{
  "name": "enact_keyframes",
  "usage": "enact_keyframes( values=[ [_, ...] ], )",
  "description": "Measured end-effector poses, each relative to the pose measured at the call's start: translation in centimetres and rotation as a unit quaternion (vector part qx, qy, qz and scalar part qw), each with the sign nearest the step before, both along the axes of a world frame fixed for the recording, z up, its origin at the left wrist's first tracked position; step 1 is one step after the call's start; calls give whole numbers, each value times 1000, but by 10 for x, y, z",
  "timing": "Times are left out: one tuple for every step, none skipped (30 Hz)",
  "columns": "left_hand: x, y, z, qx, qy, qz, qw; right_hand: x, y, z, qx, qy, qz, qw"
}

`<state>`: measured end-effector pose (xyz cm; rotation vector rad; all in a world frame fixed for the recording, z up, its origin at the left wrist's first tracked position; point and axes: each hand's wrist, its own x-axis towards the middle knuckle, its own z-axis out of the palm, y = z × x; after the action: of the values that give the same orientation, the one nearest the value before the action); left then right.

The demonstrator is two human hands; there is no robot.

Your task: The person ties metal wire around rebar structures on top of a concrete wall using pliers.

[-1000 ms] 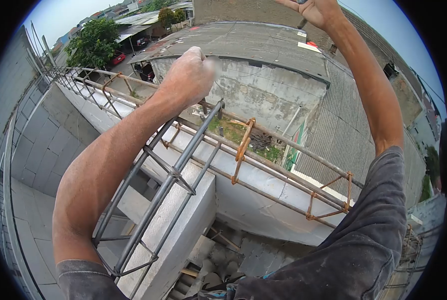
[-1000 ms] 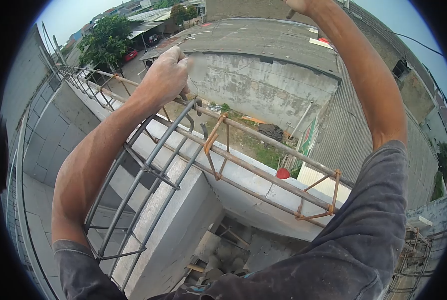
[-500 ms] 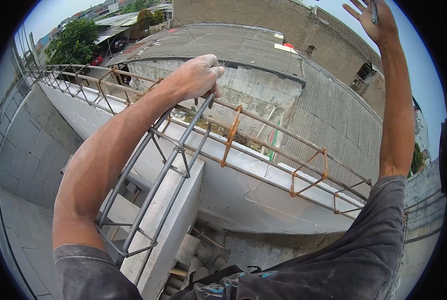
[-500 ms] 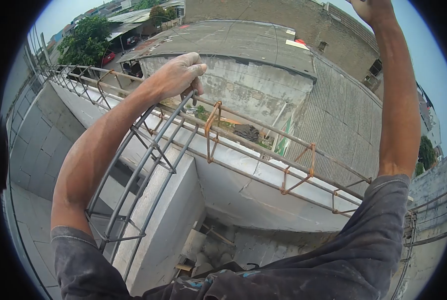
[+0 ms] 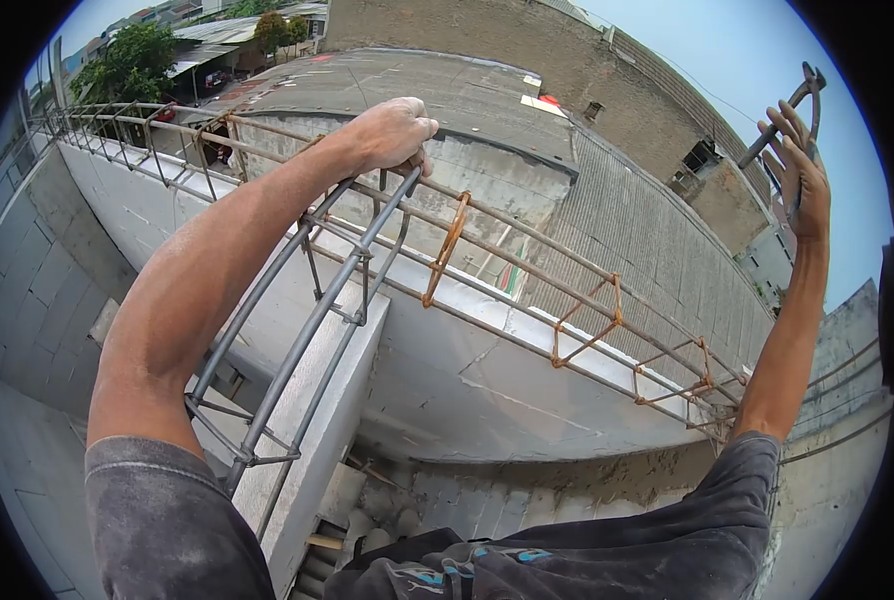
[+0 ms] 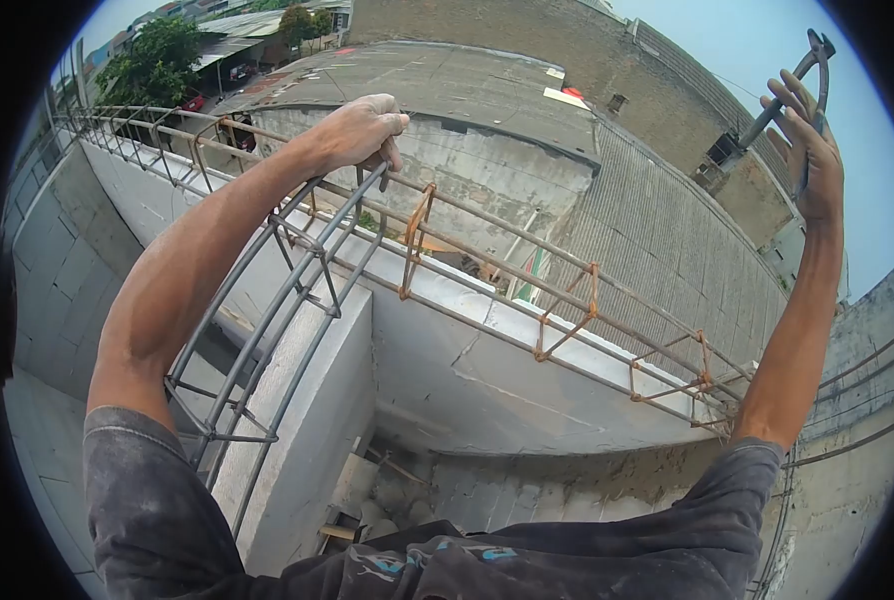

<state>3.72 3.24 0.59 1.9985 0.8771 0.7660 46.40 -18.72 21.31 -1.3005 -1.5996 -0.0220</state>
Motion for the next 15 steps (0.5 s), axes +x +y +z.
enact_keyframes(
  values=[
    [-1,-1,-1,-2,-6,6,1000,-13,-7,-7,-38,-79,-26,996],
    [-1,-2,0,-3,-12,12,1000,-28,-12,-15,-76,-157,-52,983],
    [-1,-3,0,-4,-18,18,1000,-48,-14,-23,-123,-230,-84,962],
    [-1,-4,0,0,-26,23,999,-69,-16,-30,-166,-306,-110,931],
    [-2,-4,1,4,-33,28,999,-92,-14,-39,-217,-374,-143,890],
    [-2,-5,1,7,-39,32,999,-112,-7,-48,-238,-425,-122,865],
    [-3,-5,1,10,-37,27,999,-128,0,-58,-260,-474,-100,835],
    [-6,-3,1,14,-36,23,999,-138,10,-66,-256,-504,-74,821],
    [-8,-1,1,18,-34,18,999,-145,24,-72,-251,-534,-48,806],
    [-11,2,1,10,-40,5,999,-150,38,-78,-243,-562,-22,790],
    [-14,5,0,2,-46,-7,999,-155,50,-85,-239,-585,-28,775],
    [-17,7,-1,-6,-52,-19,998,-160,61,-91,-234,-608,-34,758],
    [-17,8,-3,-11,-67,-18,998,-165,69,-95,-228,-630,-40,742],
    [-17,8,-5,-16,-82,-17,996,-173,75,-99,-230,-642,-44,730],
    [-16,7,-6,-21,-97,-16,995,-181,80,-103,-231,-655,-48,718]
  ],
)
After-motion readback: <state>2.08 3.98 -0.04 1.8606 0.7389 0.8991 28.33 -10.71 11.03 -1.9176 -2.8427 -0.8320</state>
